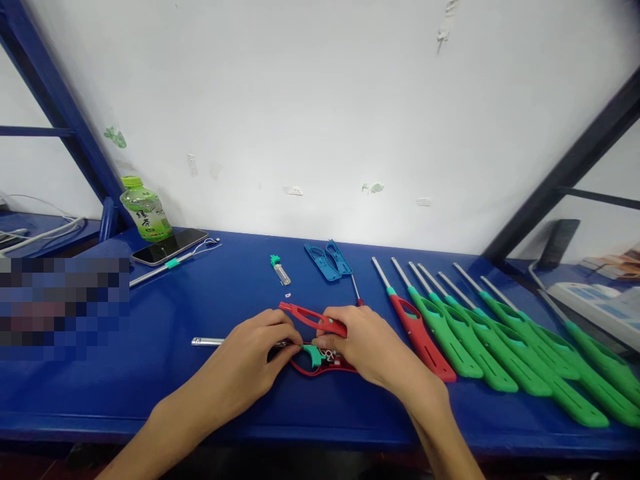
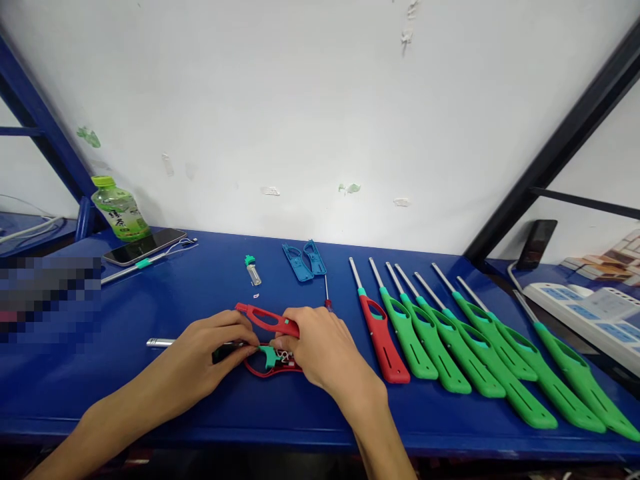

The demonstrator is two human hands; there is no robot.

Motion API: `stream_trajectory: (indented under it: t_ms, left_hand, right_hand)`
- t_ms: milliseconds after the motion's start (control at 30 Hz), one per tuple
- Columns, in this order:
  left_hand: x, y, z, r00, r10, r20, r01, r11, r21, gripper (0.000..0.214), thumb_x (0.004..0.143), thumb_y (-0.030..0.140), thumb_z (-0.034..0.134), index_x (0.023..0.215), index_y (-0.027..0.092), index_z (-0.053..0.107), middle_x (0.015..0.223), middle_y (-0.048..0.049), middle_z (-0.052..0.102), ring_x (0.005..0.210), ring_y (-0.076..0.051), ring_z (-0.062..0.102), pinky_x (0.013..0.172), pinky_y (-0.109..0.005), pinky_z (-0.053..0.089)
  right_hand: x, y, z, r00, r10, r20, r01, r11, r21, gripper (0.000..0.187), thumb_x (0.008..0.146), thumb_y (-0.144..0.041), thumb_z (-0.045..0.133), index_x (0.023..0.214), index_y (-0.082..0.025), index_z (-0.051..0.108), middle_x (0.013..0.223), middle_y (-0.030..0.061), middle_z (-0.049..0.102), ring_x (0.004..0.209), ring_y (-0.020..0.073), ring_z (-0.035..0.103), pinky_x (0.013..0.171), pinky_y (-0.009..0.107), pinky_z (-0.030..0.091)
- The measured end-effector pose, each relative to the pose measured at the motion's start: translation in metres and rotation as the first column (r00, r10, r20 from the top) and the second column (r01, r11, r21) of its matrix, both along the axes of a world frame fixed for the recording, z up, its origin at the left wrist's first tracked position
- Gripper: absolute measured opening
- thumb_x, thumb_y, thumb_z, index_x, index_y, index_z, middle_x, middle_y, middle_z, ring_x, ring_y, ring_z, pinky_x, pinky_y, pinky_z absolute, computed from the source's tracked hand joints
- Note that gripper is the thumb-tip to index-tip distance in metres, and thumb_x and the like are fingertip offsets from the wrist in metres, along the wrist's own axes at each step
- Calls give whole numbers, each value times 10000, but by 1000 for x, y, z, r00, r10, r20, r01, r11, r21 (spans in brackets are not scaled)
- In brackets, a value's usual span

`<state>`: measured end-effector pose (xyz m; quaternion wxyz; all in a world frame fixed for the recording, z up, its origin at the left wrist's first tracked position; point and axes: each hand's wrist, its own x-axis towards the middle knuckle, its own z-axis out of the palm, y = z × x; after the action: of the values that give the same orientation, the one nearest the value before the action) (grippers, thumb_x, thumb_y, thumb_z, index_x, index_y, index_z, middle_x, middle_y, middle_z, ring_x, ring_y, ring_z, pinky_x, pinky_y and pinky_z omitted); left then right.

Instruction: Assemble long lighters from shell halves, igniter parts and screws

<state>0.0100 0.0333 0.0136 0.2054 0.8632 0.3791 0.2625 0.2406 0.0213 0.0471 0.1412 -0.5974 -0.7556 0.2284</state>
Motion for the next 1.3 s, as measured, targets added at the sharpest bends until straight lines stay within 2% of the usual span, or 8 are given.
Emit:
stream_trajectory:
  t_ms: [133, 367, 567, 800, 1000, 1167, 1233, 1300]
  left_hand:
    - [1, 0, 1, 1000, 2, -4, -2, 1000, -4, 181, 1032, 189, 617, 959, 258, 767, 1047, -21, 750, 954, -210, 706, 847, -316, 526]
    - [0, -2, -1, 1000, 13, -2, -13, 1000, 15, 185, 1029, 212, 615, 962, 261, 780, 1036, -21, 757, 927, -209, 721, 829, -310, 531]
    - [0, 0, -1, 1000, 14, -1, -14, 1000, 12, 194, 1042, 218, 612, 975, 264, 788, 1038, -23, 758, 930, -210, 711, 832, -311, 535]
    - [0, 0, -1, 1000, 7, -12, -7, 1000, 18, 185, 1033, 167, 624, 978, 252, 780, 1037, -25, 749, 934, -209, 705, 840, -313, 525]
    - [1, -1, 0, 999, -6, -31, 7, 1000, 30, 168, 1035, 163, 633, 999, 263, 764, 1069, -9, 756, 973, -211, 705, 861, -317, 517]
    - [-14, 4, 10, 997, -28, -73, 32, 998, 48, 257, 1108, 229, 514, 1189, 313, 743, 1211, 5, 767, 1086, -223, 698, 969, -349, 494]
    - [-26, 7, 16, 996, -16, -91, 21, 998, 52, 293, 1127, 256, 470, 1194, 326, 747, 1181, 16, 769, 1063, -211, 699, 956, -335, 494]
    - [-36, 9, 21, 995, 16, -95, -11, 998, 55, 263, 1123, 292, 497, 1184, 332, 750, 1139, 28, 766, 1041, -198, 699, 948, -314, 494]
  right_hand:
    - [-1, -2, 1, 1000, -18, 6, 18, 999, 30, 172, 970, -300, 766, 830, -258, 676, 754, -20, 702, 727, 195, 616, 631, 297, 281]
    - [2, -4, 6, 1000, -4, -31, 6, 997, 80, 240, 942, -318, 811, 791, -255, 635, 719, -47, 689, 688, 167, 583, 616, 289, 281]
    - [2, -5, 5, 999, -2, -32, 4, 996, 88, 282, 941, -296, 805, 745, -244, 610, 683, -47, 664, 643, 154, 527, 607, 286, 268]
    - [-4, -5, 6, 1000, -24, -16, 25, 997, 66, 201, 935, -231, 789, 781, -252, 660, 679, -36, 671, 624, 161, 552, 587, 292, 242]
    - [-6, -5, 5, 999, -48, -3, 48, 996, 72, 220, 918, -217, 798, 763, -247, 645, 656, -38, 640, 619, 159, 540, 579, 284, 230]
    - [-4, -8, 5, 999, -49, -13, 50, 994, 101, 245, 911, -215, 807, 751, -250, 625, 629, -63, 607, 591, 143, 478, 561, 274, 227]
    - [-4, -8, 4, 999, -47, -17, 49, 992, 114, 255, 906, -229, 816, 749, -250, 616, 620, -68, 595, 578, 139, 447, 550, 276, 217]
    - [-3, -9, 4, 999, -47, -16, 49, 991, 124, 261, 898, -226, 823, 745, -246, 613, 614, -67, 589, 570, 137, 426, 543, 279, 210]
